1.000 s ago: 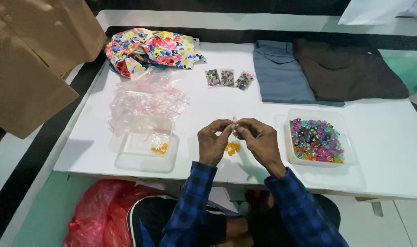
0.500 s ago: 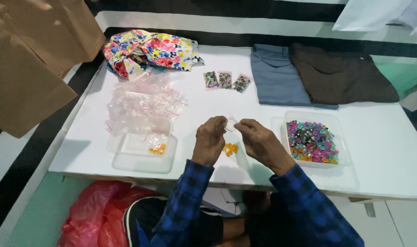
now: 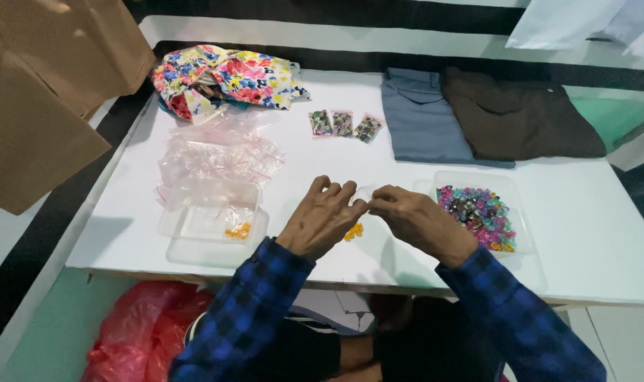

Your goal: Picking up small colorful beads from a container and placing them into small plastic bags.

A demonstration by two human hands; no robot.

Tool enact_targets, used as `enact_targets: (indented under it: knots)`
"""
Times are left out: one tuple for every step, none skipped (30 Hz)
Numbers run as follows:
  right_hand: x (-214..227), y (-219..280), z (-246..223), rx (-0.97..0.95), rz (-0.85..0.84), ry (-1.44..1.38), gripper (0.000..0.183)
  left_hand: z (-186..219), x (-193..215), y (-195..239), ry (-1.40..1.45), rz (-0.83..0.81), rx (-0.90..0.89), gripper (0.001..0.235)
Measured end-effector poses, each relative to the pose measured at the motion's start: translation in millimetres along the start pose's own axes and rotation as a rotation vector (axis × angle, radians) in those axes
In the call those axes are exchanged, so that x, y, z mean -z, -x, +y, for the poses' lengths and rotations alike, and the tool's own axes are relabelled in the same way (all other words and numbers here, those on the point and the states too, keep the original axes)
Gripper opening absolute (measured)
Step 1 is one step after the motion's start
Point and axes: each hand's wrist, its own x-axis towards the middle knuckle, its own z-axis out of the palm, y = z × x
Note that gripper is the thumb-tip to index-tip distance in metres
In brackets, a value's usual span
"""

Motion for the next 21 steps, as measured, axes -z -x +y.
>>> enact_targets:
  knots:
    - [-0.5,2.1,1.3,-0.002,-0.002,0.001,0.006,-0.3,6.9,0.5,0.003,0.000,-0.001,0.022]
    - [-1.8,3.9,1.9,0.003,-0.014,-0.004,0.005,-0.6,14.2,2.2,0.039,-0.016,-0.012,0.022]
    - [-3.1,6.0,2.5,0.009,-0.026,-0.009,0.003,-0.7,21.4,3.8,0.075,-0.032,-0.022,0.023]
    - [-4.2,5.1,2.8,0.005,-0.026,-0.012,0.003,-3.8,12.8,4.5,0.077,-0.036,-0.026,0.023]
    - [-5.3,4.2,3.1,0.010,-0.027,0.002,0.003,-6.8,4.1,5.2,0.158,-0.063,0.007,0.019]
    - [-6.3,3.6,3.2,0.017,-0.032,0.014,0.003,-8.8,-4.5,6.8,0.241,-0.091,0.044,0.015]
    - [-12.6,3.7,5.2,0.015,-0.037,0.009,0.003,-10.8,-6.3,10.7,0.246,-0.096,0.046,0.015]
    - [-18.7,3.0,7.8,0.000,-0.050,-0.005,0.005,-14.2,-8.2,13.1,0.275,-0.087,0.066,0.011]
    - [-24.8,2.4,10.4,-0.016,-0.063,-0.019,0.009,-17.5,-10.2,15.6,0.304,-0.078,0.087,0.010]
    - [-26.4,1.3,8.7,-0.018,-0.066,-0.022,0.009,-19.0,-9.1,17.5,0.308,-0.082,0.088,0.010]
    - [-28.1,0.0,6.9,-0.029,-0.055,-0.044,0.011,-20.6,-7.9,19.5,0.331,-0.101,0.122,0.009]
    - [-29.5,-2.6,5.5,-0.037,-0.045,-0.065,0.013,-23.0,-6.5,21.3,0.353,-0.119,0.159,0.009]
    - [-22.3,-6.4,-4.4,-0.037,-0.049,-0.068,0.013,-27.3,1.9,23.2,0.356,-0.121,0.163,0.009]
    - [-15.5,-9.6,-14.7,-0.067,0.002,-0.163,0.021,-31.7,10.6,24.9,0.394,-0.152,0.242,0.010]
    - [-8.5,-12.8,-25.0,-0.097,0.053,-0.258,0.032,-36.1,19.4,26.5,0.432,-0.184,0.321,0.011]
    - [-19.8,-7.8,-18.3,-0.097,0.054,-0.258,0.032,-44.0,9.5,31.8,0.432,-0.184,0.321,0.011]
    - [-31.0,-2.9,-11.8,-0.146,0.034,-0.227,0.031,-52.0,-0.2,37.2,0.475,-0.199,0.372,0.012]
    - [-42.1,2.2,-5.3,-0.196,0.015,-0.195,0.030,-59.8,-9.9,42.5,0.518,-0.215,0.422,0.013]
    - [-54.2,6.6,-0.1,-0.196,0.015,-0.195,0.030,-62.6,-15.0,44.8,0.519,-0.215,0.422,0.013]
    - [-66.7,11.2,4.6,-0.262,-0.106,-0.175,0.031,-65.0,-20.1,47.9,0.562,-0.206,0.448,0.011]
    - [-79.1,15.8,9.5,-0.328,-0.226,-0.155,0.032,-67.4,-25.1,51.0,0.605,-0.198,0.474,0.011]
